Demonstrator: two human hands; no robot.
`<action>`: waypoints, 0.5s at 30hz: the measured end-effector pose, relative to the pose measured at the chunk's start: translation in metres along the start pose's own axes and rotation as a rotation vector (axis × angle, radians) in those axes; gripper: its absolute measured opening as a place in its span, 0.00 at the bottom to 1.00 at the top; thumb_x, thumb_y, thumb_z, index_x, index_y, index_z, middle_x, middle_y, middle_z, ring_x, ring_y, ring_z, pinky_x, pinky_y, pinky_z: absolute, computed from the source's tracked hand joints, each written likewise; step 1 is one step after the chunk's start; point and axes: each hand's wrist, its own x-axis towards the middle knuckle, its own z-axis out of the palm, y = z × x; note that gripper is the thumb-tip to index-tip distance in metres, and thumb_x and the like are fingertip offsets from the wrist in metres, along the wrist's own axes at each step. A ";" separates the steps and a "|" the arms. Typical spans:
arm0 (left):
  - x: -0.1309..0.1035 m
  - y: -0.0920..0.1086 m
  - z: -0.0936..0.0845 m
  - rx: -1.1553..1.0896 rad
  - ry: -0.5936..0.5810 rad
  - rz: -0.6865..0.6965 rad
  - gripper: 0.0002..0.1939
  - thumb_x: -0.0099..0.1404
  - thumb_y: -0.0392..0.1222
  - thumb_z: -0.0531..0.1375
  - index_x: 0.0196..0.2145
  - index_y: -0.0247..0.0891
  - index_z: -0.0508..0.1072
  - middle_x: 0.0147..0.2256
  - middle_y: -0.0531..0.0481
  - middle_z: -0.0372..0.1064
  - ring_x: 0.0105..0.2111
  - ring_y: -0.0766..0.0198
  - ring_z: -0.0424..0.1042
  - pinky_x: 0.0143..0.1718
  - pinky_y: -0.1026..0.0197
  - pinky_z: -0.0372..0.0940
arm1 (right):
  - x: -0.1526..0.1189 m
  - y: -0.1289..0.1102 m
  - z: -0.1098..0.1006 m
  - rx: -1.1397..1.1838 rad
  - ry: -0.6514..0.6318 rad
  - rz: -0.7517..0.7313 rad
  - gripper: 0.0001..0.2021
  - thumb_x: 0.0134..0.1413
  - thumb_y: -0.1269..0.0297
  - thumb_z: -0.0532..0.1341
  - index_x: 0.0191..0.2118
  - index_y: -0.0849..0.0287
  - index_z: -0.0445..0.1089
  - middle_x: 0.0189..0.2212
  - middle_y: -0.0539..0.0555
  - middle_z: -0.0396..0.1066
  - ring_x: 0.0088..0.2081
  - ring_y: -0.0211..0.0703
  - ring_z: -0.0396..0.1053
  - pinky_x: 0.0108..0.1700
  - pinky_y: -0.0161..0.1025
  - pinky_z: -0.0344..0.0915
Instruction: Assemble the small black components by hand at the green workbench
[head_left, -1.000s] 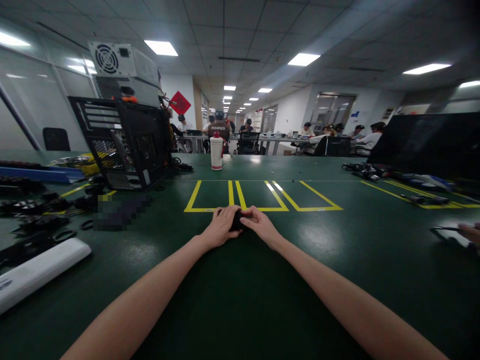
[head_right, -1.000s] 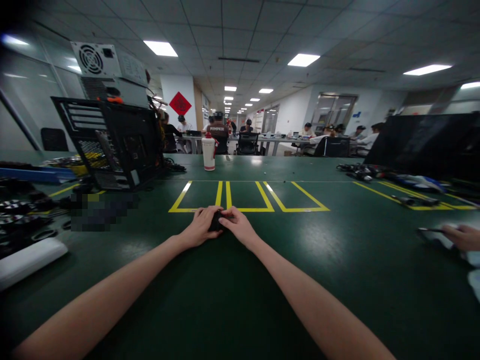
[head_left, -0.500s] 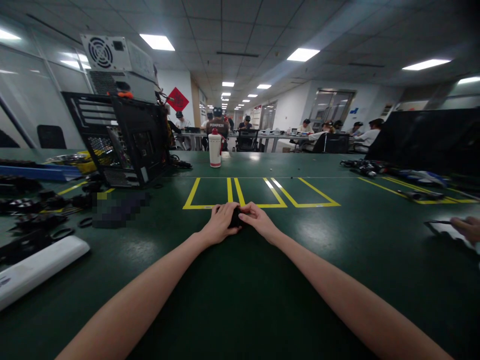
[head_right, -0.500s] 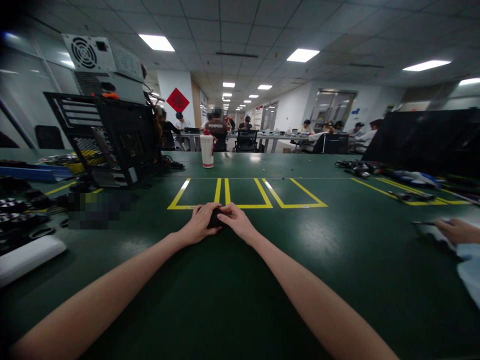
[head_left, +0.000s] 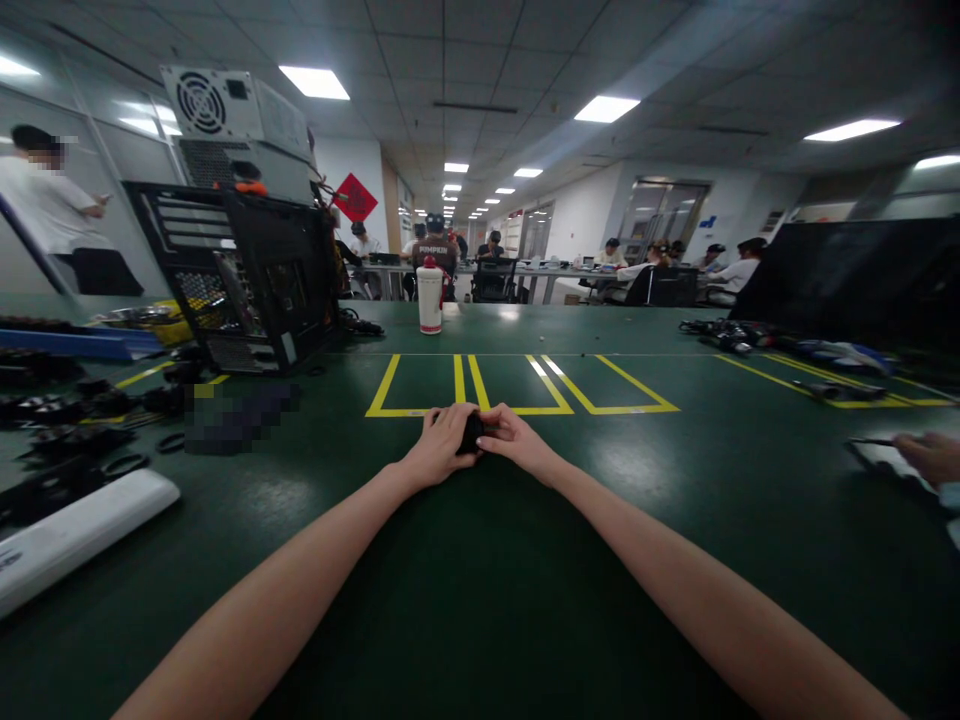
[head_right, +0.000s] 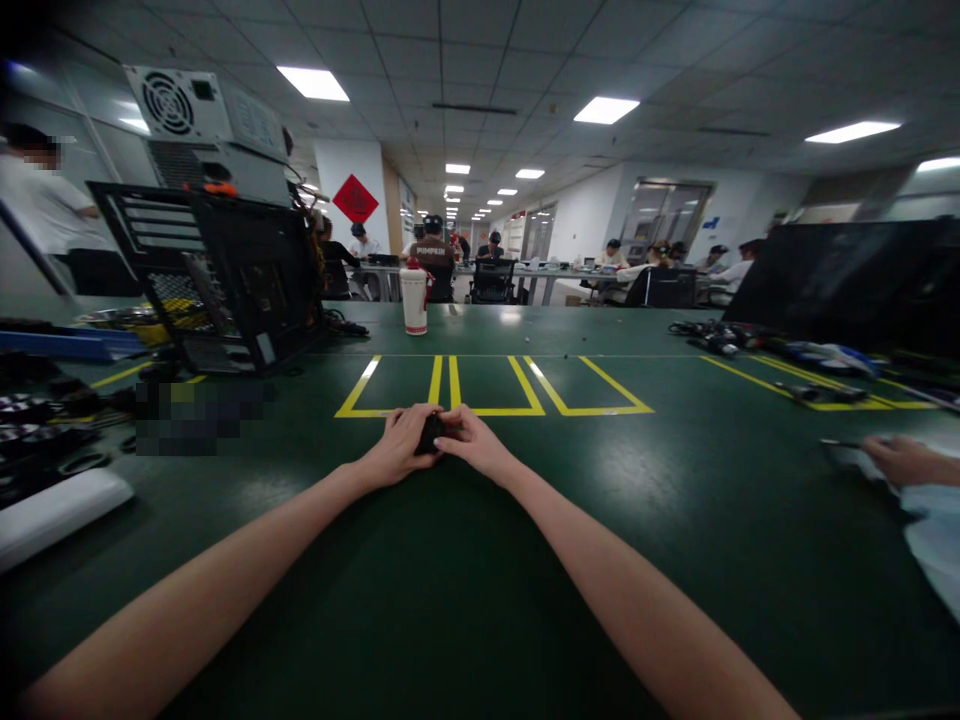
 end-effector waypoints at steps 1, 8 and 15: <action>0.000 0.000 0.000 0.001 0.005 -0.001 0.28 0.53 0.39 0.57 0.49 0.39 0.49 0.46 0.45 0.56 0.47 0.55 0.57 0.48 0.51 0.47 | 0.000 0.000 0.001 -0.003 0.021 -0.001 0.13 0.41 0.65 0.62 0.35 0.56 0.61 0.36 0.49 0.63 0.40 0.38 0.64 0.46 0.41 0.61; 0.000 0.002 -0.001 -0.007 0.001 0.000 0.28 0.54 0.39 0.56 0.50 0.40 0.48 0.46 0.45 0.55 0.48 0.55 0.55 0.49 0.51 0.46 | 0.001 -0.001 0.002 -0.057 0.086 0.082 0.14 0.43 0.62 0.60 0.39 0.58 0.62 0.40 0.52 0.65 0.42 0.41 0.64 0.47 0.44 0.59; -0.001 0.003 -0.003 -0.006 -0.010 -0.001 0.27 0.53 0.38 0.56 0.49 0.40 0.49 0.46 0.45 0.56 0.47 0.55 0.57 0.48 0.51 0.47 | -0.001 0.000 -0.004 0.003 -0.029 0.047 0.18 0.37 0.69 0.64 0.37 0.55 0.60 0.39 0.50 0.63 0.44 0.41 0.63 0.47 0.43 0.60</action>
